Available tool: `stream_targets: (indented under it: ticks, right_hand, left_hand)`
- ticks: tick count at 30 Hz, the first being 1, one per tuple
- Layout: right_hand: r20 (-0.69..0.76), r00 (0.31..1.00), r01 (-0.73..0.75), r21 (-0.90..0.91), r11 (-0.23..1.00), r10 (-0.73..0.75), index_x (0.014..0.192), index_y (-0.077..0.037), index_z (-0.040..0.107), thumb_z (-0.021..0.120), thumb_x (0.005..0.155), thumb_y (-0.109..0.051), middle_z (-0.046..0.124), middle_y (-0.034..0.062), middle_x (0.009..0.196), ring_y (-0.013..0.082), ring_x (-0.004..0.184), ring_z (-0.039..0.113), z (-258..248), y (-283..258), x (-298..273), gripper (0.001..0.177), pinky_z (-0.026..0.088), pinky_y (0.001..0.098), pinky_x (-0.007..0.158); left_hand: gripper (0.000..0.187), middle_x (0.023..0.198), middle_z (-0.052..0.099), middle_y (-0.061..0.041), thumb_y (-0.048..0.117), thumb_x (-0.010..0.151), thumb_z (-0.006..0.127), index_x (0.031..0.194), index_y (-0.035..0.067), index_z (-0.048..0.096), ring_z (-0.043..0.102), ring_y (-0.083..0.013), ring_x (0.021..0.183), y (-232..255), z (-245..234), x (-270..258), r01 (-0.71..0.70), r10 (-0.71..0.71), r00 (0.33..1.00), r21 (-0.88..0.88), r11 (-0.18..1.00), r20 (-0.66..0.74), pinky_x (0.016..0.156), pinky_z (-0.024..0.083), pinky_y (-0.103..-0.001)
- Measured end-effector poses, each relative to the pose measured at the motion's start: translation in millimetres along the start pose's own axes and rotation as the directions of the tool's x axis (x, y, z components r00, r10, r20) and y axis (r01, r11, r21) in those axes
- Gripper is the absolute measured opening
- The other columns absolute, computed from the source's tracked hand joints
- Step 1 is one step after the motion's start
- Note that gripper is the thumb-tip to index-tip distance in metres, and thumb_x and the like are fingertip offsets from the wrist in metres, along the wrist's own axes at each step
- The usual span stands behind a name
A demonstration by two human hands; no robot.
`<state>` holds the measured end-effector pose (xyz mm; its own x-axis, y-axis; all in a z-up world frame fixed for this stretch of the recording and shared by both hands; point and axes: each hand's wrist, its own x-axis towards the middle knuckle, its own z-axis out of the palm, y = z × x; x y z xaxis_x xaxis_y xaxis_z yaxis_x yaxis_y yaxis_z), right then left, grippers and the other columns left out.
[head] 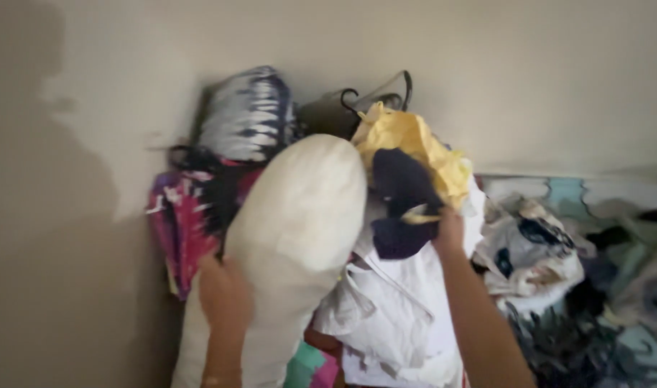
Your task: Sort laundry and place individual clothing items onto plastic hangers.
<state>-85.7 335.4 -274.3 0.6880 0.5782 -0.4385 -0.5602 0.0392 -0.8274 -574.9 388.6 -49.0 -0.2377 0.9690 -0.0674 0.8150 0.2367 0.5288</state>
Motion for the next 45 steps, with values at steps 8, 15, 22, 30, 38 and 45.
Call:
stream_targets:
  ticks: [8, 15, 22, 30, 38, 45]
  right_hand:
    - [0.072, 0.994, -0.075, -0.031, 0.997, 0.077, 0.116, 0.006, 0.067, 0.058, 0.088, -0.01, 0.072, 0.0146, 0.105, 0.0274, 0.093, 0.069, -29, 28, -126, 0.033, 0.056, 0.0406, 0.083]
    - [0.301, 0.933, 0.33, -0.495, 0.804, -0.198, 0.119, -0.004, 0.07, 0.067, 0.088, -0.008, 0.077, 0.0122, 0.108, 0.0273, 0.1, 0.073, -41, 49, -172, 0.031, 0.057, 0.0383, 0.086]
    - [0.268, 0.852, 0.297, -0.955, 0.006, 0.45, 0.112, -0.01, 0.074, 0.092, 0.075, -0.036, 0.075, 0.0137, 0.103, 0.032, 0.099, 0.072, -33, 17, -126, 0.048, 0.056, 0.0431, 0.088]
    - [-0.104, 0.936, 0.224, -0.559, 0.799, -0.335, 0.154, -0.006, 0.037, 0.061, 0.102, -0.013, 0.048, 0.0125, 0.153, 0.0223, 0.134, 0.053, -178, -29, -208, 0.058, 0.045, 0.0364, 0.109]
    - [0.023, 0.984, -0.078, -0.84, 0.536, 0.179, 0.134, -0.004, 0.055, 0.074, 0.088, -0.022, 0.075, 0.0153, 0.108, 0.0213, 0.099, 0.071, -291, -170, -347, 0.053, 0.055, 0.0367, 0.089]
    - [-0.28, 0.949, -0.218, -0.913, 0.344, -0.141, 0.139, -0.005, 0.053, 0.06, 0.089, -0.011, 0.069, 0.0177, 0.095, 0.0328, 0.081, 0.067, -493, -131, -381, 0.051, 0.054, 0.0442, 0.072]
  left_hand:
    - [0.035, 0.099, 0.061, -0.026, 0.029, 0.107, 0.058, 0.121, -0.003, 0.055, 0.06, -0.0447, 0.087, -116, 14, -82, -0.204, 0.196, 0.916, 0.016, 0.979, -0.349, 0.075, 0.048, -0.05]
    - [0.038, 0.075, 0.056, -0.016, 0.038, 0.1, 0.064, 0.102, 0.001, 0.058, 0.057, -0.0327, 0.067, -156, 28, -96, -0.147, 0.126, 0.954, -0.058, 0.987, -0.272, 0.063, 0.046, -0.041]
    - [0.041, 0.062, 0.055, -0.009, 0.045, 0.093, 0.065, 0.093, 0.004, 0.062, 0.053, -0.0249, 0.056, -101, 58, -154, -0.25, 0.243, 0.968, -0.334, 0.909, -0.063, 0.055, 0.042, -0.036]
    - [0.032, 0.083, 0.065, -0.016, 0.032, 0.102, 0.065, 0.106, 0.0, 0.064, 0.065, -0.0262, 0.074, 80, 61, -218, -0.564, 0.655, 0.748, -0.423, 0.709, 0.101, 0.071, 0.052, -0.035]
    - [0.015, 0.073, 0.068, -0.015, 0.019, 0.095, 0.07, 0.098, 0.004, 0.069, 0.069, -0.0334, 0.065, 164, 146, -286, -0.292, 0.599, 0.254, -0.53, 0.796, 0.76, 0.06, 0.053, -0.038]
    - [0.041, 0.118, 0.06, -0.023, 0.017, 0.087, 0.072, 0.122, 0.0, 0.06, 0.055, -0.0435, 0.111, 157, 198, -333, -0.623, 0.754, 0.255, -0.493, 0.607, 0.606, 0.096, 0.045, -0.049]
